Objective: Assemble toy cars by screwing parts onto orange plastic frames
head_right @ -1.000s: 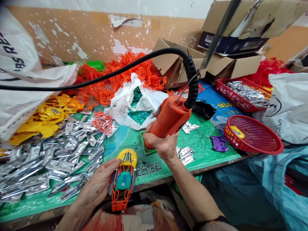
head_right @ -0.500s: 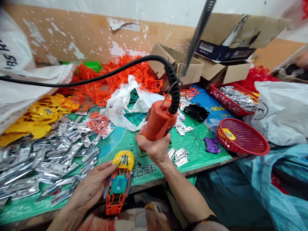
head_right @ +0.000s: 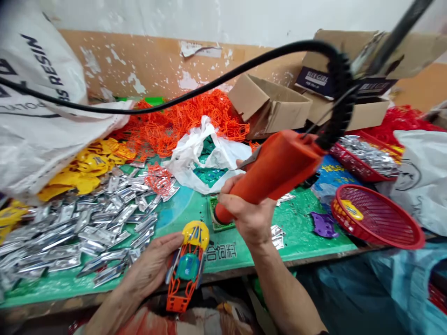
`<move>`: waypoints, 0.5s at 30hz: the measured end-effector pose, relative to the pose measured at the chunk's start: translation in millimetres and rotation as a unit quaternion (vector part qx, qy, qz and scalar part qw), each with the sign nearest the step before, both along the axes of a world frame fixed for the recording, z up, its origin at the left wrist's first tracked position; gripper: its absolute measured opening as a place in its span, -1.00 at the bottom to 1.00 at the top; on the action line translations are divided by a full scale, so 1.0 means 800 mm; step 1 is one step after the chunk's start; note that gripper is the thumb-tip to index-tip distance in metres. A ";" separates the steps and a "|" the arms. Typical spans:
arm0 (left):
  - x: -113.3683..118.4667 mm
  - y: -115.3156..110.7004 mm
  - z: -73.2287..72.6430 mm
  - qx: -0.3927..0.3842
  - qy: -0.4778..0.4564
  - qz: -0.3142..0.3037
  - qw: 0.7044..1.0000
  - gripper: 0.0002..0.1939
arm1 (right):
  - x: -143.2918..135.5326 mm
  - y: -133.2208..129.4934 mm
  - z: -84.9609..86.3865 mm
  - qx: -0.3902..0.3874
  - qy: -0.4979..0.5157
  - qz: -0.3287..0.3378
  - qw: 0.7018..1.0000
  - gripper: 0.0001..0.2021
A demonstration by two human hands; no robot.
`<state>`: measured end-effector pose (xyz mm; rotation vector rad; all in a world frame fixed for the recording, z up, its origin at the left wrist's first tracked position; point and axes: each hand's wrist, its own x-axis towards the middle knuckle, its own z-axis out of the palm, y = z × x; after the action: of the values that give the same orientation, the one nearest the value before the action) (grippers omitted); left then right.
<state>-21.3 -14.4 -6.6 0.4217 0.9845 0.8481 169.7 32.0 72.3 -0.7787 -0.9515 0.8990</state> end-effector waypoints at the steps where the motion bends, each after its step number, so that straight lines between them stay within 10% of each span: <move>1: 0.001 0.000 0.000 0.010 -0.003 -0.013 1.000 -0.74 | -0.002 -0.003 0.004 -0.001 0.012 0.015 1.000 -0.69; 15: 0.005 -0.001 -0.002 0.039 0.006 -0.048 0.998 -0.67 | -0.031 -0.023 0.004 -0.026 0.015 0.089 0.996 -0.67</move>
<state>-17.3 -15.4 -8.5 0.5366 0.9362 0.8002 145.3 13.5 75.6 -0.7309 -0.9859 1.0911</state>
